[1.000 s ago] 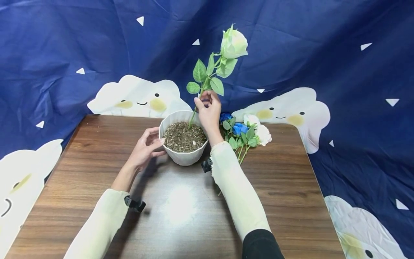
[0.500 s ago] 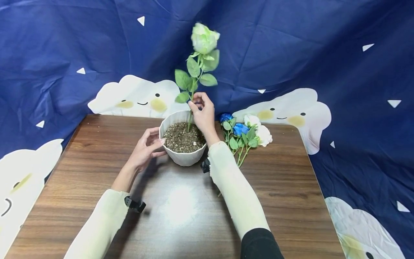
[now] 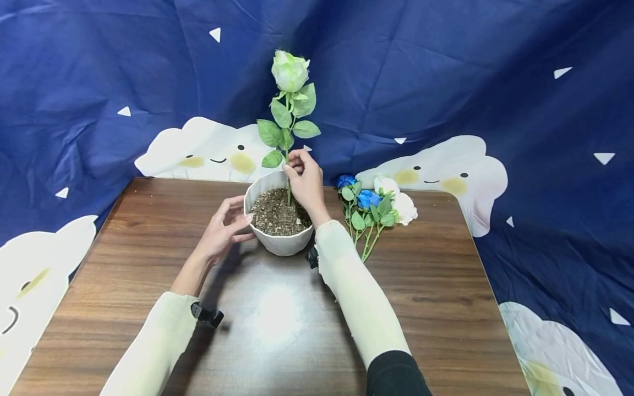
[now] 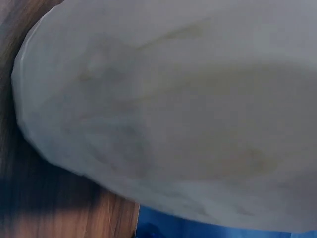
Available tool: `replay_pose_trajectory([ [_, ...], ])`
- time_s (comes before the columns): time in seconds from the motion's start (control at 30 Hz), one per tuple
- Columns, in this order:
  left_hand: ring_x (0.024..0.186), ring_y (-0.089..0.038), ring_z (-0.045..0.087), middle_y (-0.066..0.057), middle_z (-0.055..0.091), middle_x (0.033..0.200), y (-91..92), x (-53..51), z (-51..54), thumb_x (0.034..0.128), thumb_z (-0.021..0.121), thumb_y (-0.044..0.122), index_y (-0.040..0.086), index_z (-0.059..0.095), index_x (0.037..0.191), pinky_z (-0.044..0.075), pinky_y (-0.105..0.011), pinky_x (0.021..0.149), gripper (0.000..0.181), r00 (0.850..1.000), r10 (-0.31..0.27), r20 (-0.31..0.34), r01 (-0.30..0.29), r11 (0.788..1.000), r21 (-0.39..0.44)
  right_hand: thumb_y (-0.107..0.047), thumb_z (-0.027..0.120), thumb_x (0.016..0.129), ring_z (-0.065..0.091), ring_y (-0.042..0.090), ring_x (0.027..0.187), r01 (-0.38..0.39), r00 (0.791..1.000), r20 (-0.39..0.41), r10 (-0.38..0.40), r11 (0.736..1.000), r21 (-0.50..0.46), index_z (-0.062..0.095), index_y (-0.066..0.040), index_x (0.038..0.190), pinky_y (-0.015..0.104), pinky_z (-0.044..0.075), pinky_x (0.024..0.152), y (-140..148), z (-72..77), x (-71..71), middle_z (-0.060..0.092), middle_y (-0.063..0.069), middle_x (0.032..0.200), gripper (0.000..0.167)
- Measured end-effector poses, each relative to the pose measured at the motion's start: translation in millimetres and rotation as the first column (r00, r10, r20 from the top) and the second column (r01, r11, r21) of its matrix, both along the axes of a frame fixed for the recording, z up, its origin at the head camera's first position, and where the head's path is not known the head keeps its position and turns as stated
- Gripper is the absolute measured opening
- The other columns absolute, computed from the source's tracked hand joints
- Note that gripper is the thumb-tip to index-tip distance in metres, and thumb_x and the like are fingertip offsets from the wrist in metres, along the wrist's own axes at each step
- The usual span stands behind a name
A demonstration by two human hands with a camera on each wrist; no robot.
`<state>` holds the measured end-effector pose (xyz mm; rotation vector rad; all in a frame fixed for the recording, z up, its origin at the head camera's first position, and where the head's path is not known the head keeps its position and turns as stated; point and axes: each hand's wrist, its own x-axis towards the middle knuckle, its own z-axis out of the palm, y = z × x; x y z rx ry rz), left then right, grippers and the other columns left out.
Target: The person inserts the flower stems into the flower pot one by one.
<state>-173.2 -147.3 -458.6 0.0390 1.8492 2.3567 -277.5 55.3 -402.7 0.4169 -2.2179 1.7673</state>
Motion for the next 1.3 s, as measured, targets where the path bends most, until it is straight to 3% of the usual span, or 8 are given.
replay_pose_trajectory([
  [0.1, 0.11, -0.024, 0.059, -0.024, 0.044, 0.14, 0.0, -0.1, 0.1, 0.0959, 0.065, 0.005, 0.008, 0.039, 0.148, 0.056, -0.058, 0.09, 0.059, 1.0, -0.004, -0.001, 0.004, 1.0, 0.001, 0.002, 0.069, 0.091, 0.062, 0.018, 0.081, 0.018, 1.0, -0.005, -0.017, 0.994, 0.11, 0.061, 0.002, 0.104, 0.023, 0.049, 0.074, 0.2, 0.2, -0.1, 0.065, 0.013, 0.093, 0.016],
  [0.23, 0.11, -0.024, 0.059, -0.024, 0.044, 0.14, 0.0, -0.4, 0.1, 0.0962, 0.065, 0.006, 0.008, 0.039, 0.149, 0.056, -0.058, 0.091, 0.059, 1.0, -0.008, -0.006, 0.008, 1.0, -0.001, 0.002, 0.068, 0.092, 0.061, 0.022, 0.082, 0.005, 1.0, -0.017, -0.002, 0.985, 0.172, 0.058, 0.001, 0.104, 0.025, 0.049, 0.075, 1.8, 1.4, -0.4, 0.066, 0.013, 0.092, 0.015],
  [0.67, 0.109, -0.022, 0.059, -0.022, 0.045, 0.138, -2.5, -0.5, 0.7, 0.0959, 0.065, 0.004, 0.008, 0.04, 0.149, 0.052, -0.064, 0.094, 0.058, 1.0, 0.0, -0.017, 0.0, 1.0, 0.0, 0.005, 0.064, 0.092, 0.057, 0.021, 0.077, -0.012, 0.995, -0.089, 0.036, 0.968, 0.251, 0.053, -0.002, 0.097, 0.026, 0.046, 0.069, 4.4, -0.6, -0.8, 0.061, 0.01, 0.088, 0.014],
  [0.9, 0.109, -0.022, 0.059, -0.024, 0.043, 0.14, -1.8, -1.0, 3.8, 0.0959, 0.065, 0.004, 0.007, 0.038, 0.15, 0.057, -0.055, 0.09, 0.06, 1.0, 0.006, -0.018, -0.006, 1.0, -0.003, 0.003, 0.066, 0.092, 0.059, 0.021, 0.077, -0.021, 0.993, -0.107, 0.058, 0.948, 0.319, 0.053, -0.003, 0.094, 0.027, 0.048, 0.07, 4.7, -2.1, -3.7, 0.062, 0.009, 0.088, 0.014],
  [1.1, 0.11, -0.022, 0.058, -0.025, 0.043, 0.141, -0.2, 0.7, -0.5, 0.0962, 0.065, 0.003, 0.007, 0.037, 0.15, 0.053, -0.062, 0.094, 0.06, 1.0, 0.005, 0.011, -0.005, 1.0, -0.002, 0.001, 0.067, 0.092, 0.058, 0.019, 0.076, -0.044, 0.993, -0.089, 0.083, 0.928, 0.37, 0.054, -0.005, 0.093, 0.028, 0.048, 0.07, 4.5, -6.4, -2.3, 0.06, 0.007, 0.087, 0.014],
  [1.3, 0.11, -0.023, 0.058, -0.025, 0.044, 0.139, 1.2, -0.4, -2.4, 0.0958, 0.065, 0.004, 0.008, 0.039, 0.149, 0.053, -0.062, 0.093, 0.059, 1.0, 0.004, 0.001, -0.004, 1.0, -0.01, 0.0, 0.066, 0.094, 0.06, 0.021, 0.08, -0.061, 0.997, -0.032, 0.076, 0.94, 0.336, 0.054, -0.004, 0.097, 0.029, 0.05, 0.073, 10.1, -5.2, 1.5, 0.062, 0.009, 0.09, 0.013],
])
